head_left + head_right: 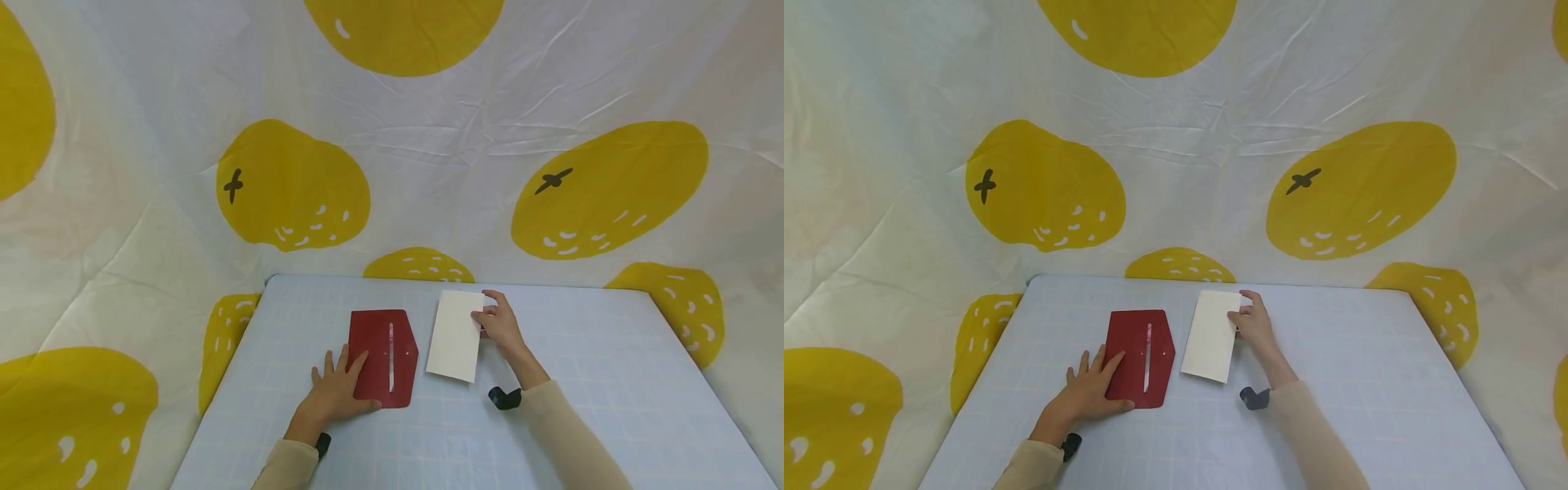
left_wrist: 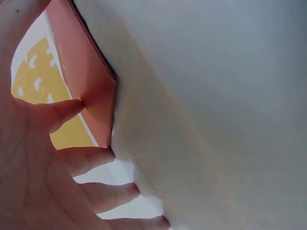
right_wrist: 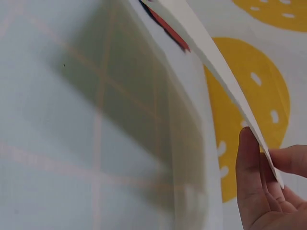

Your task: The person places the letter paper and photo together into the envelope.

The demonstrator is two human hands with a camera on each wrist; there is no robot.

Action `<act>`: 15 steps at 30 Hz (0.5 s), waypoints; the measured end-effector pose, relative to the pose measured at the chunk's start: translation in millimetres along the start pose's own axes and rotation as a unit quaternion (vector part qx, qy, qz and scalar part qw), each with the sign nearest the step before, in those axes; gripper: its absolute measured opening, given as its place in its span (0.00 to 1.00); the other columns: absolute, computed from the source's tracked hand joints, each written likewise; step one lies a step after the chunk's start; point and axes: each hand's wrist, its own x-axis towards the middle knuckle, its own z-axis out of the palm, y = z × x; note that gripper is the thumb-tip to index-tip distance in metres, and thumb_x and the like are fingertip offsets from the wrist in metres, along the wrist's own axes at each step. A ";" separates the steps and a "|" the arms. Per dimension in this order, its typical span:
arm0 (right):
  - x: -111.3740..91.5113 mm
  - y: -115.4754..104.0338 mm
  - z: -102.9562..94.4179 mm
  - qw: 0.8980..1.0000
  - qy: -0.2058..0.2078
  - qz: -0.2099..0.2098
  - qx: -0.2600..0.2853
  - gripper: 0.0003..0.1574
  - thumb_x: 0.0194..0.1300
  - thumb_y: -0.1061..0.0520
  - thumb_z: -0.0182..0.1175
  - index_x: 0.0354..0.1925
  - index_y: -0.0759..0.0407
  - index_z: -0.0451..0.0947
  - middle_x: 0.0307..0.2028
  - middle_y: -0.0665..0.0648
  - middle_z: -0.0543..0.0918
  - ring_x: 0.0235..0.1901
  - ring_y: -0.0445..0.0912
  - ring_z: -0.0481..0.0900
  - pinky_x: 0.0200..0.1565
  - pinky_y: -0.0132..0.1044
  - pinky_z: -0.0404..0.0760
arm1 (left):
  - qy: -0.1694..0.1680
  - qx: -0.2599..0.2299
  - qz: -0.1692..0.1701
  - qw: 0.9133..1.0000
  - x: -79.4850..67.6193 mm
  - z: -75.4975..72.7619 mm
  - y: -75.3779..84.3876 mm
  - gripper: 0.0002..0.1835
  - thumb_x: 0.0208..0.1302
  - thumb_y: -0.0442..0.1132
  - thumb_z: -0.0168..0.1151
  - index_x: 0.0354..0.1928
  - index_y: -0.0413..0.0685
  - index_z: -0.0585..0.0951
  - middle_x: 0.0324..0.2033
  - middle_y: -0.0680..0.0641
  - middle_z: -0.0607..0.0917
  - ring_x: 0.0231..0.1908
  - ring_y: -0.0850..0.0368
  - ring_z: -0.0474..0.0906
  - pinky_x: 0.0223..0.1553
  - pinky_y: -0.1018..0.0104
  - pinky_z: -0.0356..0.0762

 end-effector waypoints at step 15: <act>-0.3 -15.8 50.7 0.997 -0.012 -0.016 0.068 0.41 0.67 0.63 0.62 0.73 0.55 0.57 0.42 0.66 0.78 0.29 0.50 0.82 0.30 0.45 0.85 | -0.006 0.005 0.000 1.000 0.4 -0.1 -1.1 0.59 0.47 0.69 0.72 0.77 0.52 0.59 0.75 0.32 0.52 0.71 0.23 0.43 0.60 0.19 0.45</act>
